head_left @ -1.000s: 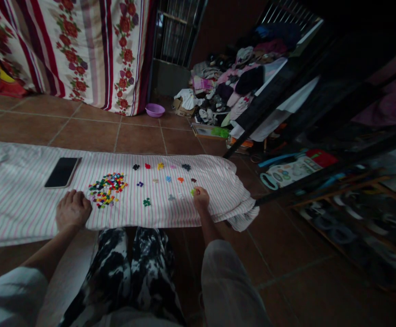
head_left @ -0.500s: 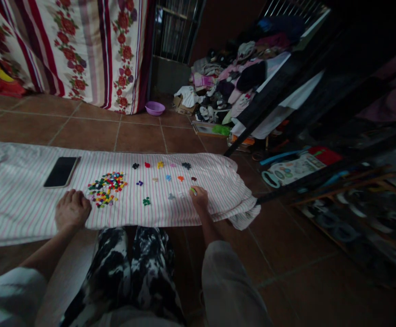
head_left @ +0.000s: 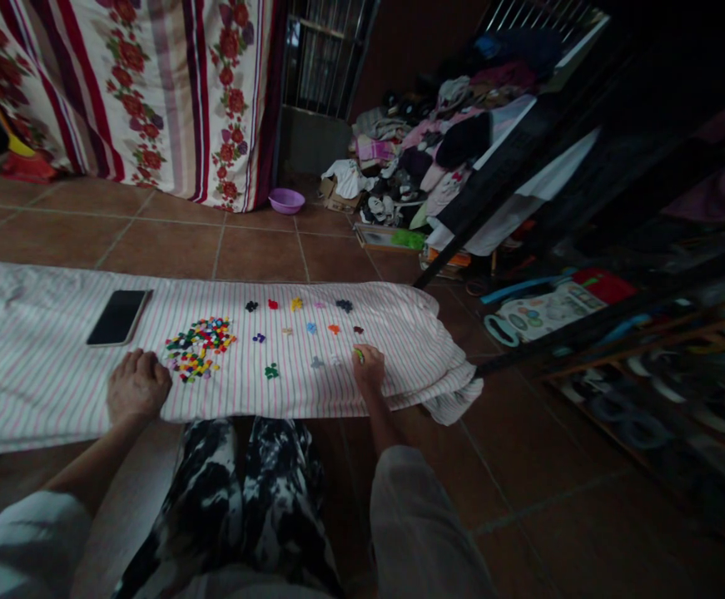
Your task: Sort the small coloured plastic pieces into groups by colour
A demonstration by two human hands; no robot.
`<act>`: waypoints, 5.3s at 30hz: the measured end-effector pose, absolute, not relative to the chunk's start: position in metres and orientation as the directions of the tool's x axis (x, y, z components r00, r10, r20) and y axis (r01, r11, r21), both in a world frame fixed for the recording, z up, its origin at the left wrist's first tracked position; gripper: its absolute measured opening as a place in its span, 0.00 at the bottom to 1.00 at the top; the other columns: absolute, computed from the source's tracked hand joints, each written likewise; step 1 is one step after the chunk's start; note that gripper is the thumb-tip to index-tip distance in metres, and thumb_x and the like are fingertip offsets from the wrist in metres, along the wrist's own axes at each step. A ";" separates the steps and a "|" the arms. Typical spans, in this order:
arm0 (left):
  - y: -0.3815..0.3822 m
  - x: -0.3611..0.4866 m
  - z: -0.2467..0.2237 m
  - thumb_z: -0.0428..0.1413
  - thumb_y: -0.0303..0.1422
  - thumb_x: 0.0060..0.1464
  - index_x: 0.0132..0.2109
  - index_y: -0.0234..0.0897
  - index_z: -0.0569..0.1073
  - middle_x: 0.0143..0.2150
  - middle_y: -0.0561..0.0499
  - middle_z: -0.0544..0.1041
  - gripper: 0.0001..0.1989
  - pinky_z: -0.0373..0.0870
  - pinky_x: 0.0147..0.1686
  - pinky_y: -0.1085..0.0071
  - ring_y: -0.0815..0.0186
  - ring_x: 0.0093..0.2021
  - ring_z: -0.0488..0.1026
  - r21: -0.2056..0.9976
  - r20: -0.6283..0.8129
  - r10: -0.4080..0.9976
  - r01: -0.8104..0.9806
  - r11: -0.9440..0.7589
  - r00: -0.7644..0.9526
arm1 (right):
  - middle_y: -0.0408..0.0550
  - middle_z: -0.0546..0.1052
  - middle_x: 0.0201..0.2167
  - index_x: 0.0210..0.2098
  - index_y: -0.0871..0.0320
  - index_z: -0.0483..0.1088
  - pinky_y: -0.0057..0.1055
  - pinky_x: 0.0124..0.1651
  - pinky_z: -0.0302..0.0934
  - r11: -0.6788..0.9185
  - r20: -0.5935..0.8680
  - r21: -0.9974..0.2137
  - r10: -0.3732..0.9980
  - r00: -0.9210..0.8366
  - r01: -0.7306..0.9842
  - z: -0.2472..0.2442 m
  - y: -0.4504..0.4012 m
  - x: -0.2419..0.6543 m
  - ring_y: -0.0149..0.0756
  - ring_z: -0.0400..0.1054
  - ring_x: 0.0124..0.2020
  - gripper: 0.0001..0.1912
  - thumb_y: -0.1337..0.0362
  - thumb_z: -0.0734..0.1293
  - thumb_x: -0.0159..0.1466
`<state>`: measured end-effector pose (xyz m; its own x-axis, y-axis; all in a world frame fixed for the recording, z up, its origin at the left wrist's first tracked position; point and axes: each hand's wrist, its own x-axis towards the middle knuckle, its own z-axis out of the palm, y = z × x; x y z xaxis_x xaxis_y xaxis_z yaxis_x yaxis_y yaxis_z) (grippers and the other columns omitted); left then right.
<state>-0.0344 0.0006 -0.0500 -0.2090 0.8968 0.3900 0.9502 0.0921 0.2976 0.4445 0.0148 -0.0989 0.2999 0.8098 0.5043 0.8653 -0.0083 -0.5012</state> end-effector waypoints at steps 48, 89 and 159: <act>0.004 -0.035 -0.061 0.46 0.31 0.57 0.51 0.31 0.71 0.59 0.34 0.70 0.18 0.56 0.61 0.51 0.49 0.64 0.61 0.381 0.371 0.888 0.917 0.119 -0.270 | 0.48 0.74 0.41 0.44 0.52 0.76 0.32 0.50 0.63 0.345 0.292 -0.601 0.934 -0.204 0.721 -0.056 0.048 0.178 0.37 0.68 0.43 0.17 0.71 0.60 0.62; 0.004 -0.035 -0.064 0.45 0.32 0.59 0.52 0.25 0.72 0.59 0.31 0.70 0.20 0.57 0.61 0.52 0.47 0.64 0.61 0.325 0.387 0.887 0.938 0.123 -0.250 | 0.44 0.76 0.41 0.43 0.51 0.72 0.26 0.43 0.59 0.138 0.066 -0.435 0.990 -0.122 0.890 -0.049 0.044 0.152 0.32 0.69 0.42 0.09 0.62 0.61 0.68; 0.003 -0.036 -0.062 0.44 0.34 0.57 0.49 0.29 0.72 0.56 0.32 0.71 0.19 0.57 0.61 0.51 0.48 0.61 0.64 0.352 0.418 0.876 0.931 0.090 -0.243 | 0.49 0.78 0.40 0.40 0.55 0.69 0.30 0.46 0.66 0.146 0.304 -0.769 0.940 0.156 0.622 -0.051 0.040 0.266 0.33 0.73 0.39 0.09 0.65 0.59 0.63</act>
